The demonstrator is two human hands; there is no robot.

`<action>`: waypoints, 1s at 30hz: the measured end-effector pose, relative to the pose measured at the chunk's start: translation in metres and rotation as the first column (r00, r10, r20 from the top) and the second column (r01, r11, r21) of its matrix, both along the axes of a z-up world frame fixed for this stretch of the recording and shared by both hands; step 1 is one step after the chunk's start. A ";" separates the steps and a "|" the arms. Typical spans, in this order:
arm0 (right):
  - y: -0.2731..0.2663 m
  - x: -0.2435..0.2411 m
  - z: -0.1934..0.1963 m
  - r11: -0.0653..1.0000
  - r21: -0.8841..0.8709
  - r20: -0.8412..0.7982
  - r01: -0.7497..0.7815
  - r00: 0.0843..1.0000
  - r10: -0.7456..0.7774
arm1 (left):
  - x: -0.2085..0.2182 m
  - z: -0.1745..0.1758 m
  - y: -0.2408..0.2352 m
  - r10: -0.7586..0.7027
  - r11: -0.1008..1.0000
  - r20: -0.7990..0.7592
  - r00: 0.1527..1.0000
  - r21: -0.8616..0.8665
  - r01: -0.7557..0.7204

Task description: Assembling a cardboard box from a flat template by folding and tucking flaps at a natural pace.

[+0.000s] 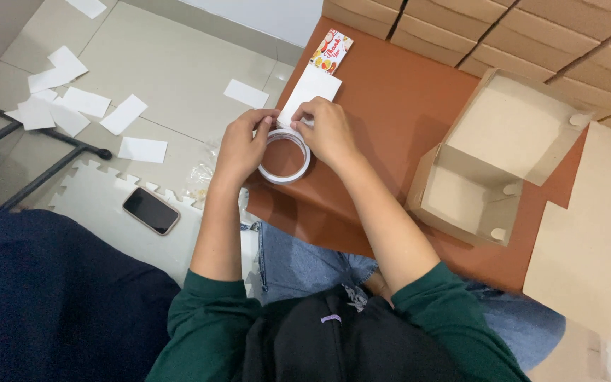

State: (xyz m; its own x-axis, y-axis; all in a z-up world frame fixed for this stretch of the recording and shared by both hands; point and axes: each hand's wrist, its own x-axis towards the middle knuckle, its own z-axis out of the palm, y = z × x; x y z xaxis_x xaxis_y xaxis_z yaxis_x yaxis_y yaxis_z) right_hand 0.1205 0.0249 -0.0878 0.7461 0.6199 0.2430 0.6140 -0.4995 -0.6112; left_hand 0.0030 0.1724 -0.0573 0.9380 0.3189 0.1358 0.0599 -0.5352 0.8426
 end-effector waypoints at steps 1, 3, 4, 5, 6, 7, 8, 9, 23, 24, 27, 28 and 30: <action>0.000 -0.001 0.001 1.000 -0.003 -0.001 0.000 1.000 0.000 | 0.000 0.000 0.000 0.000 1.000 -0.001 1.000 -0.003 0.000; 0.000 -0.003 0.004 0.996 -0.094 0.049 -0.005 0.999 0.009 | -0.001 0.001 -0.001 -0.001 1.000 0.000 1.000 -0.016 0.001; 0.000 -0.007 0.008 0.996 -0.092 0.050 -0.004 0.999 0.008 | -0.001 0.003 -0.002 -0.002 1.000 0.001 1.000 -0.014 0.002; -0.001 -0.012 0.012 0.992 -0.124 0.115 -0.018 0.993 0.032 | -0.002 0.005 -0.003 -0.002 1.000 -0.006 1.000 0.000 0.002; -0.001 -0.016 0.016 0.988 -0.155 0.178 -0.028 0.982 0.056 | -0.002 0.006 -0.004 -0.003 1.000 -0.012 1.000 0.015 0.003; 0.000 -0.015 0.008 0.988 -0.152 0.178 -0.026 0.983 0.053 | -0.002 0.006 -0.005 -0.006 1.000 -0.012 1.000 0.018 0.006; 0.002 -0.014 0.001 0.979 -0.203 0.280 -0.017 0.957 0.074 | -0.002 0.006 -0.005 -0.003 1.000 -0.013 1.000 0.021 0.003; 0.003 -0.014 -0.006 0.968 -0.252 0.378 -0.001 0.920 0.100 | -0.001 0.006 -0.006 -0.001 1.000 -0.014 1.000 0.024 0.001; -0.062 -0.068 0.070 0.977 0.204 0.510 0.064 0.844 -0.162 | 0.012 0.047 -0.020 -0.238 0.945 0.147 0.960 0.262 0.194; -0.078 -0.077 0.083 0.953 0.298 0.496 0.065 0.842 -0.212 | 0.018 0.046 -0.022 -0.311 0.922 0.176 0.934 0.296 0.251; -0.132 -0.090 0.102 0.852 0.505 0.402 0.139 0.835 -0.375 | 0.011 0.058 -0.050 -0.433 0.901 0.204 0.878 0.074 0.427; -0.152 -0.093 0.107 0.851 0.499 0.395 0.164 0.831 -0.392 | 0.012 0.061 -0.064 -0.452 0.891 0.197 0.870 0.065 0.448; -0.192 -0.099 0.118 0.836 0.502 0.412 0.219 0.790 -0.455 | 0.011 0.065 -0.091 -0.457 0.875 0.198 0.867 -0.073 0.478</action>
